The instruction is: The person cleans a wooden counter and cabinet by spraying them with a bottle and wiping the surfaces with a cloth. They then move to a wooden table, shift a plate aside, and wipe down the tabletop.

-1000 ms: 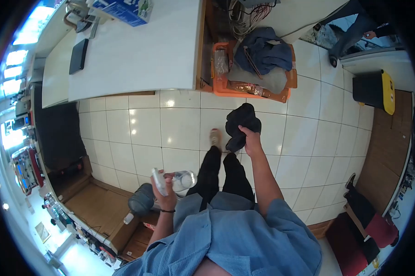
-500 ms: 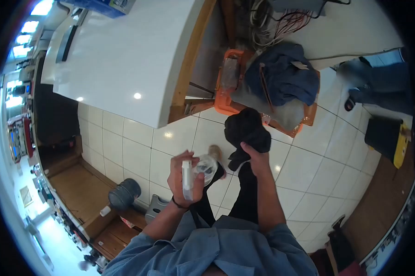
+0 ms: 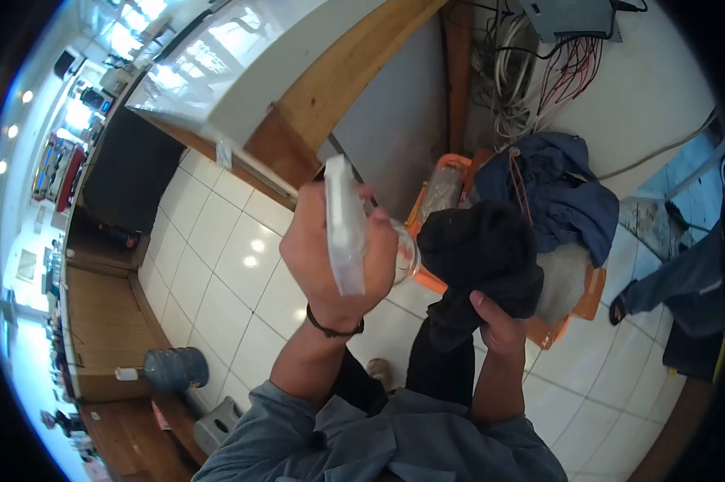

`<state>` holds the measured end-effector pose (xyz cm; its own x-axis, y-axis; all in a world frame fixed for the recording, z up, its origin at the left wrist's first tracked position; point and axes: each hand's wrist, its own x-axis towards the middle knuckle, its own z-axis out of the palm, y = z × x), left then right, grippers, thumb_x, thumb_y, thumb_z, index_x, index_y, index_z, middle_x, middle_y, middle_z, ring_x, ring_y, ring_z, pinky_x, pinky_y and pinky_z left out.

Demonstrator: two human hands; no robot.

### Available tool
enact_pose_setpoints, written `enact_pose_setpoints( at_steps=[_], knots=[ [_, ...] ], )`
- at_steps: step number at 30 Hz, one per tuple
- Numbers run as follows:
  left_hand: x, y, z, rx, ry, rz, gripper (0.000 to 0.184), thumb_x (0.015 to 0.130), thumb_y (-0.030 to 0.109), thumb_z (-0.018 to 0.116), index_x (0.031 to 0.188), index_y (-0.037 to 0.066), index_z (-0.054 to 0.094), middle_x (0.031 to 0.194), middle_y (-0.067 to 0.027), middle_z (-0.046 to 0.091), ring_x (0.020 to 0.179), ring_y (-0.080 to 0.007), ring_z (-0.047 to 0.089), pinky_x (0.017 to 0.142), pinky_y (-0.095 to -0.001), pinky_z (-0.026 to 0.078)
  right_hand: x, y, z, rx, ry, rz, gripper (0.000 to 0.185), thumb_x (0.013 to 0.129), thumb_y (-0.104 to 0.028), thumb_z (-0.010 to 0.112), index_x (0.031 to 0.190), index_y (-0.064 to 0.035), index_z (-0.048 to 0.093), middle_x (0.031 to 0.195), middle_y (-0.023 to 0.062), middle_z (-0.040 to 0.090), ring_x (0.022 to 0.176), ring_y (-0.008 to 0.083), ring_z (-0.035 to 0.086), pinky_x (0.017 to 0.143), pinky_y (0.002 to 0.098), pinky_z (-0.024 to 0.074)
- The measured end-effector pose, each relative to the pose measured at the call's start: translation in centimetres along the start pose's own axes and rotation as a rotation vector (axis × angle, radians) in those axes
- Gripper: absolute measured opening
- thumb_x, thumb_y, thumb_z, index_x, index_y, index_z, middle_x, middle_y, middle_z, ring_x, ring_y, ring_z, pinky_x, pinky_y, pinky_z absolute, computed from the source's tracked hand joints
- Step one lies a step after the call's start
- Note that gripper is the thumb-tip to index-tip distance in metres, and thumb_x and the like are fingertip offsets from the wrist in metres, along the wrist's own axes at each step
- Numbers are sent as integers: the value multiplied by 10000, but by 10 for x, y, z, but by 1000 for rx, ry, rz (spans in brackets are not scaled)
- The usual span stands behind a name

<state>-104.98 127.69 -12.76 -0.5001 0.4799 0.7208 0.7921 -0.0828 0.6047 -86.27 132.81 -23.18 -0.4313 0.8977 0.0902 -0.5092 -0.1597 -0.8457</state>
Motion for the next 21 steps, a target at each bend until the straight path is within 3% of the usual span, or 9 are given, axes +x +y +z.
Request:
enact_pose_setpoints(
  at_steps=[3,10,12,16,17,21],
  knots=[
    [3,-6,9,-33,82,52,180,741,66,649,870,1,542,726,-121,637,610,-264,648,578,-337,498,8,12,-9,15,-67,-70,421,758,44,679,1173,43,611,1101,75,677,998,163,633,910,295,482],
    [-17,21,-10,-311,80,-139,224,797,50,628,993,-42,569,873,-118,666,759,-205,688,691,-319,535,26,-33,24,51,-47,-157,318,812,51,656,1129,31,641,1109,80,685,961,146,648,871,297,513],
    [-44,30,-28,-408,57,-261,243,827,45,615,1041,-59,565,951,-130,667,814,-199,690,740,-317,543,39,-41,44,-134,-84,-357,264,842,-9,668,1105,9,660,1124,91,683,971,168,655,872,327,520],
    [-114,11,-64,-374,15,-347,249,848,28,597,1071,-74,555,990,-155,650,832,-217,689,770,-320,544,69,-8,96,-1024,-197,-1198,235,946,-192,599,1111,-43,676,1172,123,668,1075,216,622,975,361,457],
    [-128,6,-72,-356,10,-370,248,844,20,594,1071,-74,555,984,-156,648,832,-219,689,772,-320,543,76,-3,114,-1154,-256,-1337,298,964,-240,564,1183,-56,650,1218,141,646,1133,244,598,1015,372,426],
    [-170,0,-99,-212,-5,-533,242,835,7,583,1064,-68,556,967,-143,640,837,-215,685,773,-319,542,101,26,171,-938,-377,-1251,599,888,-357,579,1399,-75,447,1461,188,380,1419,381,221,1098,603,195]
  ],
)
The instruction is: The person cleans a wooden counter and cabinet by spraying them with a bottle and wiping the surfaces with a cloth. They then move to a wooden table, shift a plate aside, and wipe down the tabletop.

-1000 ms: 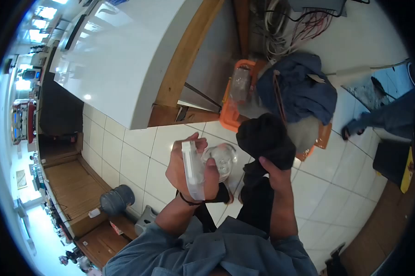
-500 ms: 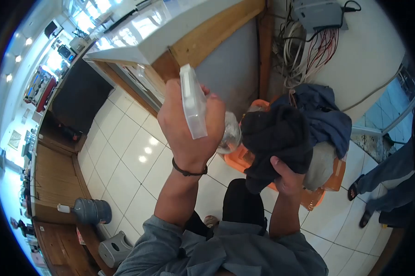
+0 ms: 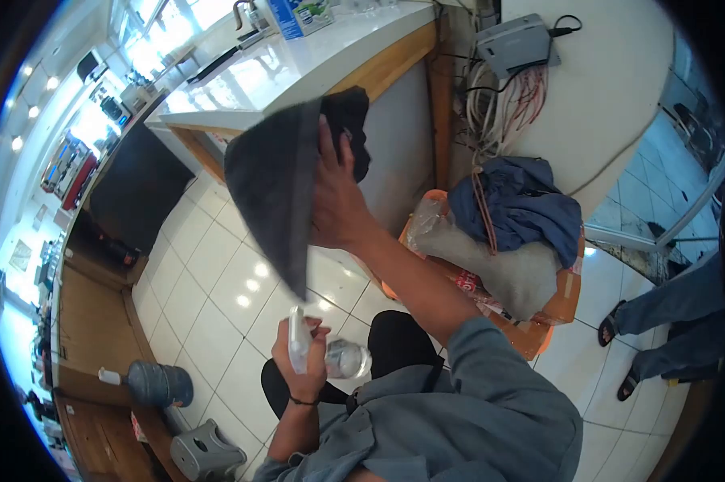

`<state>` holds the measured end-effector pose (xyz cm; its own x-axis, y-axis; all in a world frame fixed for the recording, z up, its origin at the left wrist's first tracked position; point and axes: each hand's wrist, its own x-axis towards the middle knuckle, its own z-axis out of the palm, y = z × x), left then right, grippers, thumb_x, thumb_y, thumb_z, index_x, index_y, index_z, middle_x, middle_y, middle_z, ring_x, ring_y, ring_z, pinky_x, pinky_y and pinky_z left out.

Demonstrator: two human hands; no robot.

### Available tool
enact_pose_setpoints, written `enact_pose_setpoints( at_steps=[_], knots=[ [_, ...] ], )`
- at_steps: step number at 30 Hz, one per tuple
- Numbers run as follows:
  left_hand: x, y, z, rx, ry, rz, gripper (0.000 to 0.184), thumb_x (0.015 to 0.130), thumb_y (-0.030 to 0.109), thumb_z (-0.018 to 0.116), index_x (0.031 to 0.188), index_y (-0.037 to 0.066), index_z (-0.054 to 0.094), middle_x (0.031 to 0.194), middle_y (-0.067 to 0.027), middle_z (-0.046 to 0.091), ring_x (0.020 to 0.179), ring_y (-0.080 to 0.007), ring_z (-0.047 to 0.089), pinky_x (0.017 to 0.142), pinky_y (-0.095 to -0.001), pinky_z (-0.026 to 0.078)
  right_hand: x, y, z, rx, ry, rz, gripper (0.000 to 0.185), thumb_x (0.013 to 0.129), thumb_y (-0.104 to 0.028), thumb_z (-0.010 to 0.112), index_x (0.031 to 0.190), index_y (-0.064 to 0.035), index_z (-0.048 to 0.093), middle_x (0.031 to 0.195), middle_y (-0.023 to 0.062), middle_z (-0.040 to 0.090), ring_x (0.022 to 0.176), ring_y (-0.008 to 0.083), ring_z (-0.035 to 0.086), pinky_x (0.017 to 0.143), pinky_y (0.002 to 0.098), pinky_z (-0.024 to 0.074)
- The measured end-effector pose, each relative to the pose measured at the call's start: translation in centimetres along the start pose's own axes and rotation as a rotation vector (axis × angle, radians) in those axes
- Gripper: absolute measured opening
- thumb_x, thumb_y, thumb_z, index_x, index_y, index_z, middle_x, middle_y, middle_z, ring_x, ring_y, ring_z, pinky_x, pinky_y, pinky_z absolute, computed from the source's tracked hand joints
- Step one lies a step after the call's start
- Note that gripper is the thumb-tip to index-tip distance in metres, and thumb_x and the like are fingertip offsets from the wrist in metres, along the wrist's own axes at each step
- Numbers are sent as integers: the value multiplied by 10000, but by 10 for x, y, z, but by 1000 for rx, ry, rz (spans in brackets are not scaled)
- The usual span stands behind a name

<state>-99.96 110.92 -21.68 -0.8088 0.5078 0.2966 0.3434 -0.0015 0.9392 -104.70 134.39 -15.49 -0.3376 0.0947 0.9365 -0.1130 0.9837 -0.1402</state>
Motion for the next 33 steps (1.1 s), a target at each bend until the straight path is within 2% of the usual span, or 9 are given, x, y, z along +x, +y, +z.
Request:
enact_pose_setpoints(
  at_steps=[1,3,5,9,11,14,19,28,33],
  knots=[
    [-5,-3,-8,34,21,-23,235,836,9,580,1057,-65,555,966,-143,639,836,-213,683,769,-318,540,5,3,4,56,6,4,686,869,-386,583,1453,-79,397,1521,199,313,1490,415,127,1119,661,137],
    [-11,-11,-25,103,74,-71,222,836,14,574,1043,-60,552,965,-142,636,834,-207,677,760,-317,537,15,7,0,-92,112,2,580,930,-402,495,1405,-73,443,1417,177,444,1347,370,366,1097,498,288],
    [-13,-25,-40,76,136,-62,220,839,24,571,1042,-57,548,957,-140,634,825,-204,672,750,-316,533,19,8,-1,-24,172,35,535,951,-391,468,1380,-71,468,1364,173,506,1279,357,473,1090,441,344],
    [-14,-46,-66,114,254,25,223,842,45,566,1042,-50,541,953,-138,627,805,-204,661,739,-317,525,36,20,1,526,210,142,525,916,-317,538,1381,-80,472,1360,197,490,1296,390,422,1107,537,266],
    [-12,-43,-72,123,312,15,230,829,42,557,1040,-48,537,969,-141,614,807,-216,655,748,-322,523,43,25,3,516,279,212,507,907,-268,560,1367,-71,479,1330,208,505,1263,398,435,1099,540,270],
    [-9,-46,-81,95,394,13,248,812,31,536,1046,-53,537,970,-144,601,799,-219,638,746,-328,520,46,46,25,152,454,305,434,902,-159,572,1311,-27,513,1259,242,546,1170,432,489,1062,480,335],
    [-5,-49,-87,85,480,-3,228,813,30,544,1029,-42,542,972,-132,596,807,-205,619,759,-321,506,70,79,14,195,567,403,408,937,-221,514,1281,-3,533,1255,243,545,1168,413,488,1051,446,347],
    [10,-79,-107,133,432,-23,221,820,19,522,1030,-49,538,954,-125,588,800,-200,631,743,-320,507,104,238,24,1097,679,841,457,963,-345,490,1196,35,591,1169,155,601,1086,283,548,992,360,395],
    [11,-88,-114,92,477,-54,207,819,16,540,1019,-39,539,949,-118,584,794,-187,622,721,-309,497,116,297,16,968,671,901,504,964,-406,488,1135,47,627,1092,109,629,1016,221,577,946,316,422]
  ],
)
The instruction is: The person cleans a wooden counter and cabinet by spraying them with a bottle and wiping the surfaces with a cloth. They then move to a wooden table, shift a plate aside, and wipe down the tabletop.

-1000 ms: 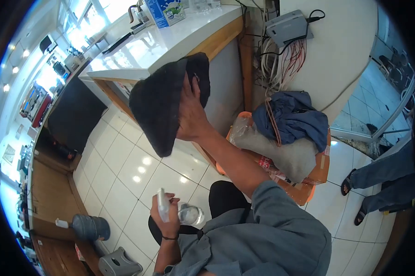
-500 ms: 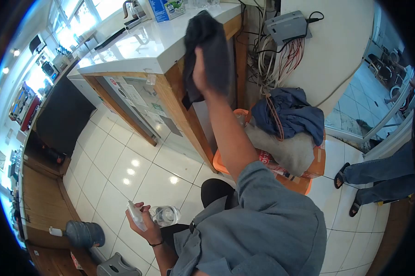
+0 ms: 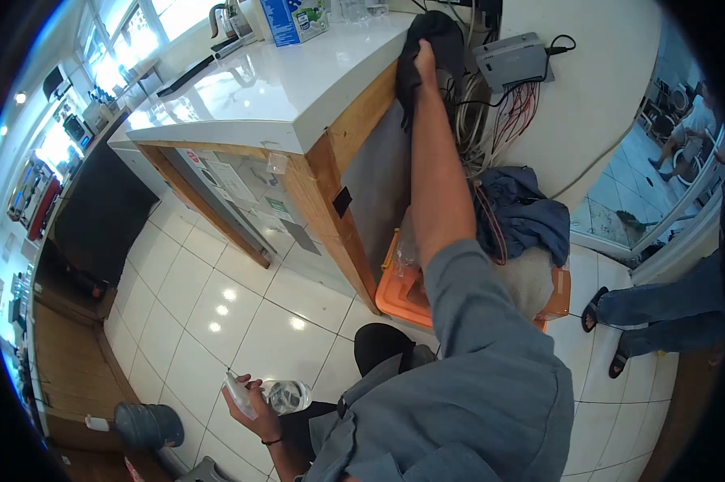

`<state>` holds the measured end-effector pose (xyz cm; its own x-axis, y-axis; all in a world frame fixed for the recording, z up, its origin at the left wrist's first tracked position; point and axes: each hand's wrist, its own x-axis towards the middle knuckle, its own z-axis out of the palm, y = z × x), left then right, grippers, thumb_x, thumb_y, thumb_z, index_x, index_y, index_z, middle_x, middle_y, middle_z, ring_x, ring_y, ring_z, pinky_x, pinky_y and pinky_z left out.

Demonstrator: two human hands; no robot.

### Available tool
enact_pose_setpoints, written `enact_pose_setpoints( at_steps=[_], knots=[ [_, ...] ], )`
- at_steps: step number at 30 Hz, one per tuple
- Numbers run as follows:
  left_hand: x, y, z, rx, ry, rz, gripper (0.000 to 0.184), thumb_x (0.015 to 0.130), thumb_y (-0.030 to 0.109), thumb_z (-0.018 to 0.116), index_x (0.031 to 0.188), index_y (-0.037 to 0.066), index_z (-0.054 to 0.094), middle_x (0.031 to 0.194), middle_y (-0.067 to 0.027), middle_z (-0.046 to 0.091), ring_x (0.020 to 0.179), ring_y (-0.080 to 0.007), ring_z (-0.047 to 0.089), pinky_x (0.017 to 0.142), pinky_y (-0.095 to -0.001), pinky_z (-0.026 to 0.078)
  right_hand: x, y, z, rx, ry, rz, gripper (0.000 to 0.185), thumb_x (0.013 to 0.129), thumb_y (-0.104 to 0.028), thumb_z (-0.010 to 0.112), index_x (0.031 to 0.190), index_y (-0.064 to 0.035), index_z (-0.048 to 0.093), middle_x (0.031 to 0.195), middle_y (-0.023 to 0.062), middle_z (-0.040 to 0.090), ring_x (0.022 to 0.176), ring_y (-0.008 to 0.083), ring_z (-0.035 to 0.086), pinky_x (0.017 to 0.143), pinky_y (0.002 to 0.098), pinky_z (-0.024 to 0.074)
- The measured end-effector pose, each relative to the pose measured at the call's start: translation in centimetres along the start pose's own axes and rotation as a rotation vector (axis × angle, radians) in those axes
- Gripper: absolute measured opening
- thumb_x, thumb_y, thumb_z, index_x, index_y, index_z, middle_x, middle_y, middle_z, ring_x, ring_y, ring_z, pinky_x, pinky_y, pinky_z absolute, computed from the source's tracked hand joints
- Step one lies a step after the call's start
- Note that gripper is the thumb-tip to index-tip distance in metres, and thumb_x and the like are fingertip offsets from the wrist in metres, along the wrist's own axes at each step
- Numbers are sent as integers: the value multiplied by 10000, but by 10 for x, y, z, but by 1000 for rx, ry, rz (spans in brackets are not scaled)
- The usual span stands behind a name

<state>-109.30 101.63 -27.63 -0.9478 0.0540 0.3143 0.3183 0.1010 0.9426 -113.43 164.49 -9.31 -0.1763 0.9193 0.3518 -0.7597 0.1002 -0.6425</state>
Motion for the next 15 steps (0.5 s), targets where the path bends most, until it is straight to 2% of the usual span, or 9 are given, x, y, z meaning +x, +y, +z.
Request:
enact_pose_setpoints(
  at_steps=[2,3,9,12,15],
  knots=[
    [0,-5,-6,16,22,-28,202,823,17,543,1018,-35,538,946,-113,582,792,-181,618,713,-304,493,1,-10,-3,-175,41,-150,498,942,-418,506,1089,36,648,1015,98,634,951,214,580,907,307,435],
    [0,-6,-7,22,34,-42,199,825,17,545,1018,-33,537,944,-110,580,791,-179,616,709,-302,490,10,-8,-4,-50,65,-51,497,940,-423,514,1074,36,649,996,85,625,923,215,572,881,306,439],
    [-2,-7,-14,49,45,-45,182,827,20,545,1003,-24,545,928,-105,582,790,-177,619,713,-295,493,11,3,-15,57,-43,-100,392,966,-335,542,1114,9,660,1059,50,636,967,161,579,899,266,437],
    [1,-12,-16,67,37,-17,182,827,26,548,1002,-24,550,916,-104,586,787,-178,621,719,-295,497,-46,2,-1,19,-62,-204,398,954,-342,586,1165,-11,656,1107,22,633,1008,137,579,912,266,441],
    [5,-17,-18,87,3,-61,191,825,28,551,1008,-25,552,920,-104,587,786,-178,623,726,-299,499,-146,-33,24,-163,-76,-227,430,965,-335,594,1241,-6,622,1195,34,620,1092,161,569,977,290,421]
  ],
)
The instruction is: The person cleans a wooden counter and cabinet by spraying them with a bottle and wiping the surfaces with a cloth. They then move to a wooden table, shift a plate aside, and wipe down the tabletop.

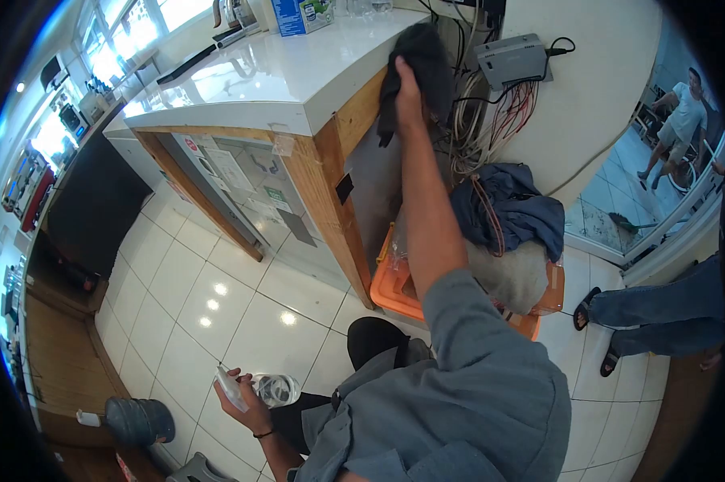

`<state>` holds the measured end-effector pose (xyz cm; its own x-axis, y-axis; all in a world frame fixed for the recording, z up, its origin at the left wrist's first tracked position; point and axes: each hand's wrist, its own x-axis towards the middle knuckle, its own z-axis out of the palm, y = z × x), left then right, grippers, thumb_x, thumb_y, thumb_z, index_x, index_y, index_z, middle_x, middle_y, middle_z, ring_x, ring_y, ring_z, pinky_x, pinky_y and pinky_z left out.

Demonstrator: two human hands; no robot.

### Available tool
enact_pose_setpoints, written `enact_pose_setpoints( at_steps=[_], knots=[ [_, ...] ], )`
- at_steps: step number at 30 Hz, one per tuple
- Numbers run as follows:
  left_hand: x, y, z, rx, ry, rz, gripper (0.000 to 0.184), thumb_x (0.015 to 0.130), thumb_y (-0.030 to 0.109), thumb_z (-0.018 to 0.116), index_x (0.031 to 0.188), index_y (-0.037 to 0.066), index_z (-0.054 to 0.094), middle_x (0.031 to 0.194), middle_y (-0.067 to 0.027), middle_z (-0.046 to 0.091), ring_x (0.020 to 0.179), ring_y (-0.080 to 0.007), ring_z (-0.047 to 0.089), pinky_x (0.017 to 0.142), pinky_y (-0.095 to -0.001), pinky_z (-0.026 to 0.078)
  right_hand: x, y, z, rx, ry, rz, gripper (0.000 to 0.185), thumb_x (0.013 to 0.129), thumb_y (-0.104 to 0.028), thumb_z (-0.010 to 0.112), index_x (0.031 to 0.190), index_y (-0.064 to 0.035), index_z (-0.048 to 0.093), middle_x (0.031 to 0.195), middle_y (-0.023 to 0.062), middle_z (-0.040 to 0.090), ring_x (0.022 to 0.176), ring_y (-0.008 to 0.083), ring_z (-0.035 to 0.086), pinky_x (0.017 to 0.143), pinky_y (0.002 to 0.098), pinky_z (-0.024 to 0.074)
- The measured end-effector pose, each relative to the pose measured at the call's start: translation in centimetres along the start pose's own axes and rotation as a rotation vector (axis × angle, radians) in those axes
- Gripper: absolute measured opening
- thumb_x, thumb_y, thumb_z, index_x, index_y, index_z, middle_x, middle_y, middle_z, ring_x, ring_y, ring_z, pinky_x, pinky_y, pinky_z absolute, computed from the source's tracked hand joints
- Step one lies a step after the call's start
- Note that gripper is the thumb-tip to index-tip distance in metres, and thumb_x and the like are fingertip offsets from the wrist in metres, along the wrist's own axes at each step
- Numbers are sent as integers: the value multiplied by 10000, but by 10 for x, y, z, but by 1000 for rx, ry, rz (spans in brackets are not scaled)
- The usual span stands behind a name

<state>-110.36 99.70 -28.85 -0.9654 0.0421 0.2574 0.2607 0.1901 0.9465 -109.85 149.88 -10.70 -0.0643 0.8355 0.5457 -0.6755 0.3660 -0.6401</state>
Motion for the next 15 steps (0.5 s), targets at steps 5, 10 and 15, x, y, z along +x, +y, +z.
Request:
enact_pose_setpoints(
  at_steps=[5,10,15],
  knots=[
    [0,1,8,-53,2,61,207,827,28,549,1025,-33,551,940,-108,596,787,-177,627,727,-303,507,-79,9,1,70,-211,132,470,979,-305,571,1286,51,567,1332,129,575,1231,232,517,1077,327,345],
    [-2,8,8,-76,13,46,212,832,21,546,1036,-35,552,950,-104,601,787,-171,631,716,-294,508,-120,-44,-7,-192,-283,-203,333,936,-91,601,1244,35,598,1256,97,624,1157,174,572,1007,296,419],
    [-1,5,-1,-32,25,27,197,834,18,552,1024,-31,557,945,-101,600,776,-160,618,706,-288,502,-108,-56,-2,-245,-329,-311,339,926,-100,609,1238,31,598,1275,113,617,1166,181,570,1014,298,411]
  ],
)
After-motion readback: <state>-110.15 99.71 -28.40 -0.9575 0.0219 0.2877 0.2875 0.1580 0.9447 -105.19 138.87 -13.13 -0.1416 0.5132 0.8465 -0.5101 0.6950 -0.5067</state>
